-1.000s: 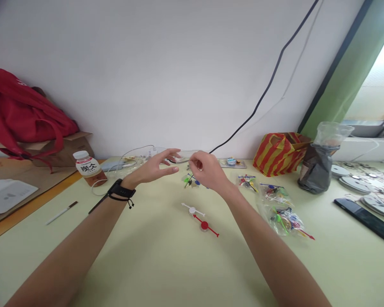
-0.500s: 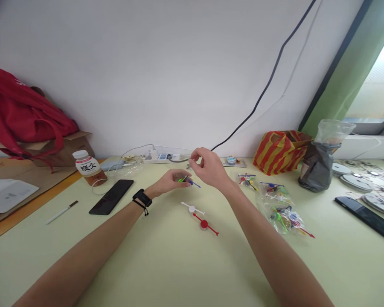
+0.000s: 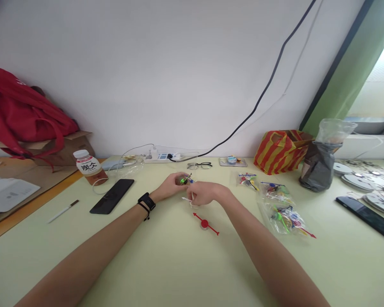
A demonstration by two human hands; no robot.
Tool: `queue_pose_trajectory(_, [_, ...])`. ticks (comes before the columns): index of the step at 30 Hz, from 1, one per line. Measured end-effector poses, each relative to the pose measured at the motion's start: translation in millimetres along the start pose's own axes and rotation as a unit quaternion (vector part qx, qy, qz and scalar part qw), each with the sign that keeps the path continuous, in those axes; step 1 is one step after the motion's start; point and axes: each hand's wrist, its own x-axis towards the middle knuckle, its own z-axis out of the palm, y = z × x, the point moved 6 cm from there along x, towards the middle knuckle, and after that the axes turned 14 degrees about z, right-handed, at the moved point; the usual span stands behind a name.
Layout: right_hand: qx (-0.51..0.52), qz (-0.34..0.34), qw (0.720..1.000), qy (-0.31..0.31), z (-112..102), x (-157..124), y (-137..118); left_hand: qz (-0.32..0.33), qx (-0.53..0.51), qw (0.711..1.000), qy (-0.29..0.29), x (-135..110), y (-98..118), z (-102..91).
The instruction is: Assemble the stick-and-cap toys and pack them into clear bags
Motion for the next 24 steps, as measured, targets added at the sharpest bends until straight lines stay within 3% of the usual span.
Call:
queue_pose_trajectory(7, [0.105,-0.066,0.983,0.136,-56.8,-43.5,1.8,0.024,-0.008,0.999,0.023,-0.7,-0.3,11.1])
queue_pose_trajectory(12, [0.256,-0.035,0.926,0.275,-92.1,-74.2,15.3,0.031,-0.002,0.999,0.028,-1.8,1.0,15.4])
queue_pose_trajectory(16, [0.282,-0.009,0.904,0.321,-98.7,-73.6,23.3,0.029,0.008,0.999,0.023,-3.7,4.6,16.6])
queue_pose_trajectory(24, [0.283,-0.021,0.903,0.322,-97.9,-70.3,22.3,0.017,0.009,1.0,0.011,-3.6,14.5,22.3])
